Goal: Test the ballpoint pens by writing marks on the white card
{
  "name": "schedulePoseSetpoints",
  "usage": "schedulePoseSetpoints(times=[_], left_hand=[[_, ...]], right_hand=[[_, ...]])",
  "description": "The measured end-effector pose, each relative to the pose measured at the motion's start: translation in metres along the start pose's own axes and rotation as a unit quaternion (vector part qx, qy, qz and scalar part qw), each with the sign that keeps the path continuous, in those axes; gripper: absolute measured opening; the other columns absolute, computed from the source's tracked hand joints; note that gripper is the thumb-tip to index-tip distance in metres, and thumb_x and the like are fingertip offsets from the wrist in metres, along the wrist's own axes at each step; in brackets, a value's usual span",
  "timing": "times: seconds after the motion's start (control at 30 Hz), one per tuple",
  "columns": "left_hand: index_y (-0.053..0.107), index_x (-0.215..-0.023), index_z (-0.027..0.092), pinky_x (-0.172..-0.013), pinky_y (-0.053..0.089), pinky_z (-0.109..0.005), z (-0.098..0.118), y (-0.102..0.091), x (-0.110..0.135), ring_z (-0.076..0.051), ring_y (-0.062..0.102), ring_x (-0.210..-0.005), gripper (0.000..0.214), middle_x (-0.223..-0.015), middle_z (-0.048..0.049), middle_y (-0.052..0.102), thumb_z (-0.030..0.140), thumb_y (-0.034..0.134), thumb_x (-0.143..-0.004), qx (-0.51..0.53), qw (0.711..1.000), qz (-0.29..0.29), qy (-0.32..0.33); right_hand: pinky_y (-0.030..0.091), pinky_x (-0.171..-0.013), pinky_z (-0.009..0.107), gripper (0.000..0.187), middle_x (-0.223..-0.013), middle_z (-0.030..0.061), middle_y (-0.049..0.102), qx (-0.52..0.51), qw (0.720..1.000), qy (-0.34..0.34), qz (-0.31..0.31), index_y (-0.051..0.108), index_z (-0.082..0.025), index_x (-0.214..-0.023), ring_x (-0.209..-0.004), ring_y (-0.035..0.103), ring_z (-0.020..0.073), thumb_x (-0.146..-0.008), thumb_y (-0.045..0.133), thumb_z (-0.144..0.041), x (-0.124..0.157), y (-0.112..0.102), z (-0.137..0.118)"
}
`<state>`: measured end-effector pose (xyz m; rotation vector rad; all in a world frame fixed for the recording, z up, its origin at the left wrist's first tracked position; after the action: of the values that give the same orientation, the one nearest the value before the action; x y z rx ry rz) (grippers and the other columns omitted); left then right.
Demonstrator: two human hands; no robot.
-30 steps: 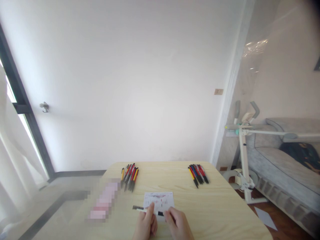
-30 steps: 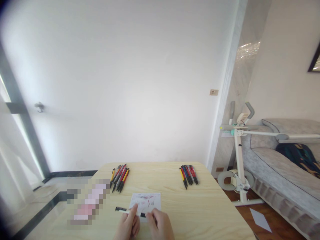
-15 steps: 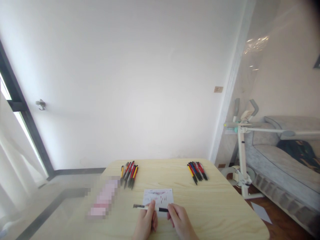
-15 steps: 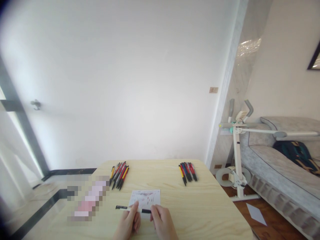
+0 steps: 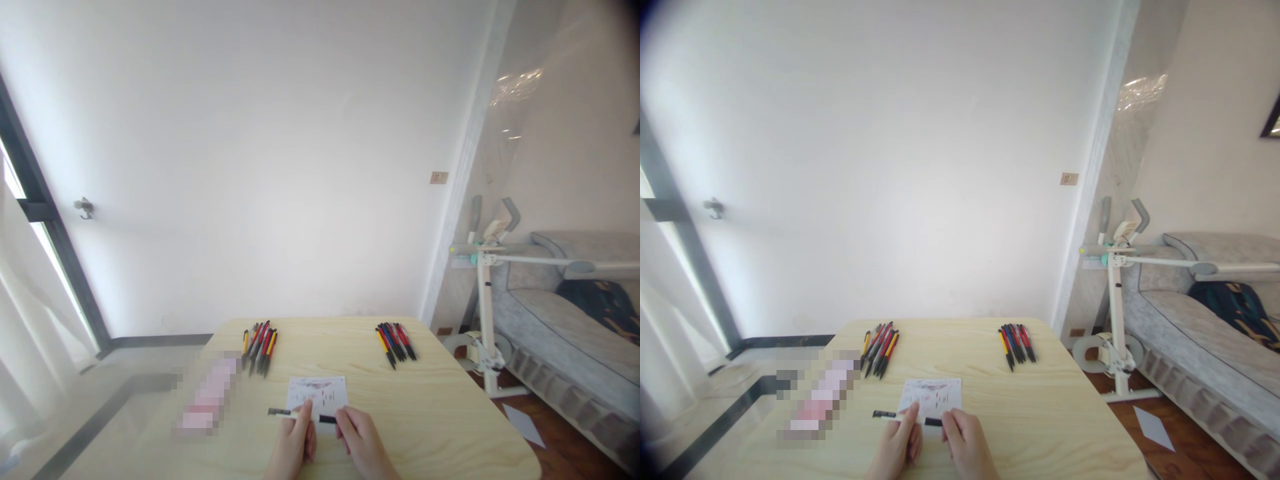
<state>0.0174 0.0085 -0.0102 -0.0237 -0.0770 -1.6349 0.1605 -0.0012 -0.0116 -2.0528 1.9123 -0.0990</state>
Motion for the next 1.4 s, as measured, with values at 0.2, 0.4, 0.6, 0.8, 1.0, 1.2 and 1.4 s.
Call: schedulePoseSetpoints(times=[0.2,0.4,0.6,0.8,1.0,1.2,1.4], left_hand=[[0.036,-0.034,0.021,-0.038,0.025,-0.024,0.000,0.001,-0.001,-0.009,0.035,-0.030,0.057,-0.029,0.0043,0.033,0.062,0.036,-0.074,-0.005,1.000,0.002,-0.006],[0.035,-0.030,0.021,-0.038,0.025,-0.024,0.003,0.004,-0.004,-0.009,0.034,-0.029,0.061,-0.027,0.0034,0.032,0.063,0.033,-0.074,-0.027,1.000,0.009,-0.012],[0.035,-0.028,0.022,-0.038,0.025,-0.024,0.003,0.005,-0.007,-0.009,0.034,-0.028,0.063,-0.026,0.0031,0.031,0.066,0.030,-0.072,-0.039,0.999,0.009,-0.017],[0.035,-0.030,0.022,-0.040,0.029,-0.024,0.008,0.006,-0.003,-0.010,0.035,-0.030,0.062,-0.027,0.0035,0.031,0.065,0.030,-0.073,-0.053,0.998,0.015,0.000],[0.033,-0.028,0.023,-0.042,0.030,-0.026,0.006,0.004,-0.004,-0.010,0.035,-0.030,0.063,-0.026,0.0028,0.031,0.069,0.029,-0.070,-0.054,0.998,0.004,-0.022],[0.036,-0.029,0.023,-0.043,0.031,-0.026,0.001,0.003,-0.004,-0.011,0.036,-0.031,0.062,-0.027,0.0028,0.032,0.067,0.032,-0.072,-0.048,0.999,0.004,-0.012],[0.034,-0.028,0.023,-0.041,0.028,-0.026,0.002,0.003,-0.004,-0.011,0.034,-0.030,0.062,-0.027,0.0030,0.030,0.069,0.031,-0.069,-0.034,0.999,0.004,-0.018]], right_hand=[[0.030,-0.043,0.019,0.044,-0.043,-0.0057,0.036,-0.001,1.000,0.002,-0.005,0.047,-0.017,-0.057,-0.040,0.039,0.0089,-0.085,0.033,-0.049,-0.001,-0.001,-0.001],[0.030,-0.042,0.019,0.045,-0.043,-0.0055,0.037,0.000,1.000,0.007,0.004,0.046,-0.018,-0.056,-0.041,0.040,0.0093,-0.084,0.034,-0.051,-0.002,-0.002,-0.001],[0.030,-0.042,0.019,0.045,-0.043,-0.0055,0.037,-0.006,1.000,0.011,0.005,0.046,-0.018,-0.056,-0.041,0.040,0.0092,-0.084,0.034,-0.050,-0.003,-0.004,-0.004],[0.031,-0.042,0.019,0.047,-0.045,-0.0046,0.040,-0.002,1.000,0.015,0.004,0.047,-0.017,-0.056,-0.042,0.040,0.0094,-0.083,0.034,-0.053,-0.003,-0.005,-0.006],[0.031,-0.043,0.020,0.047,-0.043,-0.0050,0.038,0.009,1.000,0.027,0.006,0.047,-0.018,-0.055,-0.042,0.040,0.0095,-0.082,0.034,-0.055,-0.003,-0.004,-0.009],[0.031,-0.043,0.019,0.046,-0.043,-0.0055,0.037,0.006,1.000,0.023,0.005,0.047,-0.018,-0.056,-0.042,0.040,0.0093,-0.082,0.035,-0.053,-0.002,-0.004,-0.010],[0.030,-0.042,0.019,0.046,-0.043,-0.0057,0.037,0.000,1.000,0.020,0.005,0.047,-0.017,-0.056,-0.041,0.039,0.0092,-0.082,0.034,-0.053,-0.004,-0.003,-0.005]])
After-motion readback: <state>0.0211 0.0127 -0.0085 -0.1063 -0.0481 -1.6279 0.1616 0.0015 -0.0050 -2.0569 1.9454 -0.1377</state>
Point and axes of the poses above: each hand's wrist, its own x-axis away from the middle knuckle, its own y-axis out of the palm, z = x × y, the point moved 1 cm from there along -x, towards the middle knuckle
